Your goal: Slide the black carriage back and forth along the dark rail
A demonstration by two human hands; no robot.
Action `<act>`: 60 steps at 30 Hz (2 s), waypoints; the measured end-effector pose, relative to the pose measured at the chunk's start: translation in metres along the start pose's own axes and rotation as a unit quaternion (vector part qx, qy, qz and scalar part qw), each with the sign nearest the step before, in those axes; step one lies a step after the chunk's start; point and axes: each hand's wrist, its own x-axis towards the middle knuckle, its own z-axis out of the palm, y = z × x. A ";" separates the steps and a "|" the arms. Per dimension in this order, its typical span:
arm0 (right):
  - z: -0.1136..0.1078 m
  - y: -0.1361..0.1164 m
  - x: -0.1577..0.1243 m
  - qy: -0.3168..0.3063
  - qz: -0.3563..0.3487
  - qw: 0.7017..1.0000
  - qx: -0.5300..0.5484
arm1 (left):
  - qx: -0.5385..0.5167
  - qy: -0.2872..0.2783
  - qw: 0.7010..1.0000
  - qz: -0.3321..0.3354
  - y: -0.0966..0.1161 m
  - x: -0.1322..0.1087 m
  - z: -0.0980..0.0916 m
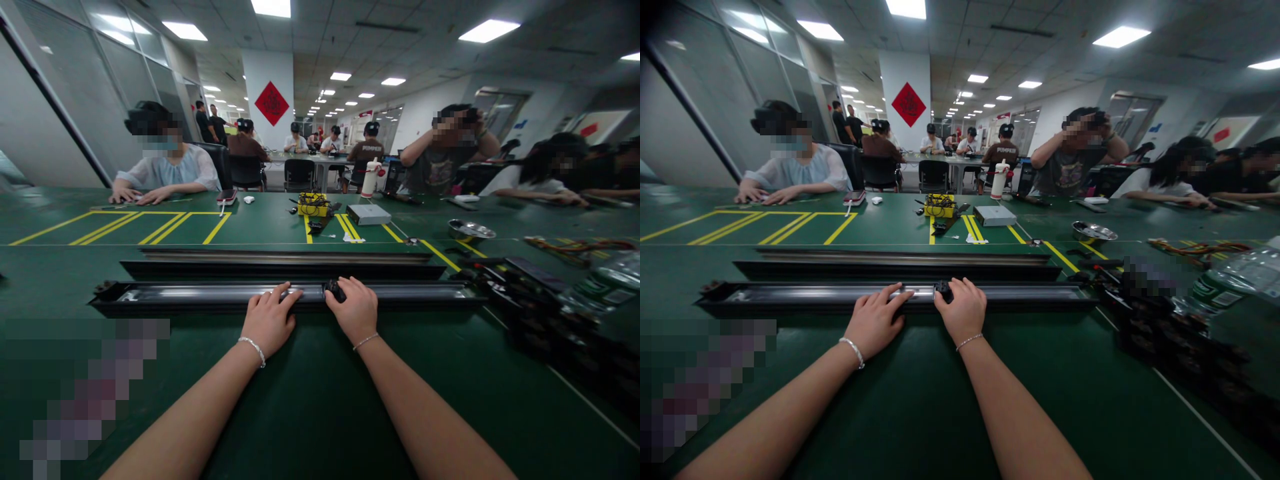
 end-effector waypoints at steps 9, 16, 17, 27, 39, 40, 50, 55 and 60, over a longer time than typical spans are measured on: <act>-0.003 -0.001 0.001 -0.006 0.004 1.000 -0.005 | 0.004 0.008 1.000 0.003 0.001 -0.001 -0.001; -0.002 -0.001 0.001 -0.002 0.002 1.000 0.009 | 0.001 0.002 1.000 -0.002 0.002 -0.002 -0.002; -0.002 -0.001 0.001 -0.003 0.002 1.000 0.009 | 0.000 0.003 1.000 -0.001 0.002 -0.002 -0.002; -0.003 -0.001 0.002 -0.013 0.005 1.000 0.006 | -0.041 0.025 0.999 -0.002 -0.002 -0.001 0.002; -0.002 0.000 0.001 -0.004 0.007 1.000 0.009 | -0.154 0.089 0.981 0.076 -0.018 0.007 0.007; -0.002 0.000 0.001 -0.004 0.007 1.000 0.010 | -0.138 0.079 0.984 0.083 -0.018 0.007 0.008; -0.002 0.001 0.002 -0.004 0.008 1.000 0.011 | -0.079 0.041 0.993 0.081 -0.018 0.006 0.009; -0.002 0.000 0.003 -0.007 0.009 1.000 0.011 | -0.072 0.033 0.993 0.084 -0.016 0.005 0.006; -0.002 0.000 0.002 -0.001 0.008 1.000 0.009 | -0.070 0.029 0.994 0.082 -0.015 0.004 0.005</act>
